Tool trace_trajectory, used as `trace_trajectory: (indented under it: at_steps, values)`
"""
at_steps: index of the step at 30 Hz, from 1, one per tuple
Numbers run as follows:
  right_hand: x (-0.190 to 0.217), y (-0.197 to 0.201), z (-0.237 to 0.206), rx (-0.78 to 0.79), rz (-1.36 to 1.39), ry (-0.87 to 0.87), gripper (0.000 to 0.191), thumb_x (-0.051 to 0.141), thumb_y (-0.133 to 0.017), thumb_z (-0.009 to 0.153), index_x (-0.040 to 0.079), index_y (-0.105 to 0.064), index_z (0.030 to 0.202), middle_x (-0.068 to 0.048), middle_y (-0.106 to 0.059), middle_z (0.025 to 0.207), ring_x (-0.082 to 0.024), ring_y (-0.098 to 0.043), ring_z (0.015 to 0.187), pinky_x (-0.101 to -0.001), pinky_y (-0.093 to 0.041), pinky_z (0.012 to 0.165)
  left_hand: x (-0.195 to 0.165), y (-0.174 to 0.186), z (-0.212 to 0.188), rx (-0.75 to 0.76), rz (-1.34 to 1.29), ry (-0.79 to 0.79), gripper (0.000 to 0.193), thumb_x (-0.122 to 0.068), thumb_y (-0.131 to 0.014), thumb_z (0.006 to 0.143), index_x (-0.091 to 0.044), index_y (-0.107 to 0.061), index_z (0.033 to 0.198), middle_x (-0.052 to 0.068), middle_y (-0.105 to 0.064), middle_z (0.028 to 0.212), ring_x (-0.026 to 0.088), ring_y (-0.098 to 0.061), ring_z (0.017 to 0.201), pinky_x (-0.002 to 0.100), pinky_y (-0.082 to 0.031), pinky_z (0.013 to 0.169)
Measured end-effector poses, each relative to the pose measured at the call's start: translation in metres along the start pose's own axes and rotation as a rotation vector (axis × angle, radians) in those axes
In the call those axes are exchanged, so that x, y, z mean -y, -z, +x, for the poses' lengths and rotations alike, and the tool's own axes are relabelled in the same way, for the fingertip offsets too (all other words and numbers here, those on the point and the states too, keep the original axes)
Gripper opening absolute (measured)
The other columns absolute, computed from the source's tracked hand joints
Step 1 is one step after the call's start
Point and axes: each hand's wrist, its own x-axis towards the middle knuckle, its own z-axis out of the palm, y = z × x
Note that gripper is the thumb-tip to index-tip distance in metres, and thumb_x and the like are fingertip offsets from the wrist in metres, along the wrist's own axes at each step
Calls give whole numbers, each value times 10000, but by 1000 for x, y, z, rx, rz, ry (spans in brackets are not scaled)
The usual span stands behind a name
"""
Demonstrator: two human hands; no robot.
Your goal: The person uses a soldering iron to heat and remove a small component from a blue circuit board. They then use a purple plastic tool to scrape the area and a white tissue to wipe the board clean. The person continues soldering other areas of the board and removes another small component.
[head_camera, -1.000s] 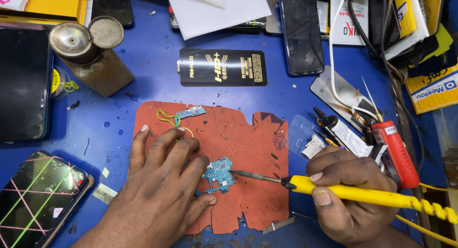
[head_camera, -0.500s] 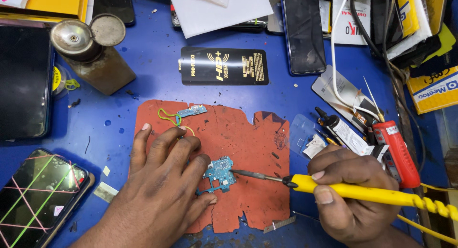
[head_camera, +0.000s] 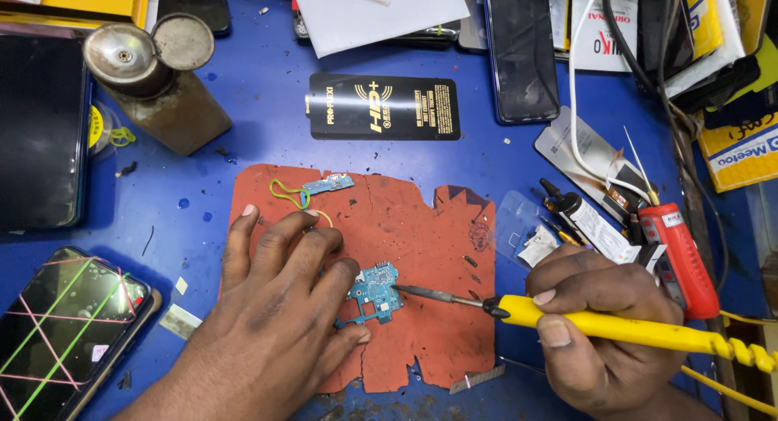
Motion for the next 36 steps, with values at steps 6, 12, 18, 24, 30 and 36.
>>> trace_trajectory:
  at_steps: [6, 12, 18, 24, 30, 36]
  values:
    - [1, 1, -1, -5, -9, -18, 159, 103, -647, 935, 31, -551, 1038, -120, -667, 811, -119, -593, 632, -319, -553, 656, 0, 0, 0, 19, -10, 4, 559, -486, -740, 765, -78, -626, 1130, 153, -524, 1245, 388, -403, 1352, 747, -175, 1157]
    - [1, 2, -1, 4, -20, -23, 167, 108, -645, 928, 32, -547, 1040, -119, -664, 819, -123, -601, 645, -321, -557, 670, 0, -1, 0, 24, -7, 9, 560, -490, -742, 766, -75, -627, 1124, 155, -525, 1233, 388, -404, 1349, 750, -172, 1155]
    - [1, 3, -1, 10, -17, -22, 167, 106, -648, 933, 33, -552, 1047, -120, -665, 828, -123, -604, 652, -324, -561, 688, 0, -1, -1, 27, -15, 9, 571, -490, -743, 768, -69, -625, 1135, 158, -524, 1234, 389, -402, 1353, 755, -160, 1157]
    - [0, 4, -2, 20, -10, -2, 156, 96, -643, 939, 31, -553, 1048, -126, -664, 843, -124, -602, 665, -304, -558, 650, 1, -2, -1, 29, -21, 7, 574, -493, -739, 765, -71, -623, 1136, 159, -524, 1233, 391, -400, 1354, 756, -150, 1158]
    - [0, 4, -2, 34, -13, 17, 147, 83, -635, 947, 32, -548, 1054, -128, -660, 854, -108, -596, 631, -302, -552, 664, 2, -4, -2, 18, -14, 8, 574, -501, -733, 765, -78, -619, 1135, 162, -523, 1251, 391, -395, 1361, 747, -147, 1162]
    - [-2, 3, -3, 24, 11, -4, 136, 80, -637, 929, 31, -560, 1030, -130, -668, 842, -117, -592, 668, -315, -549, 690, 3, -5, -3, 19, -27, 4, 601, -513, -737, 762, -66, -616, 1145, 175, -521, 1268, 400, -388, 1363, 748, -146, 1166]
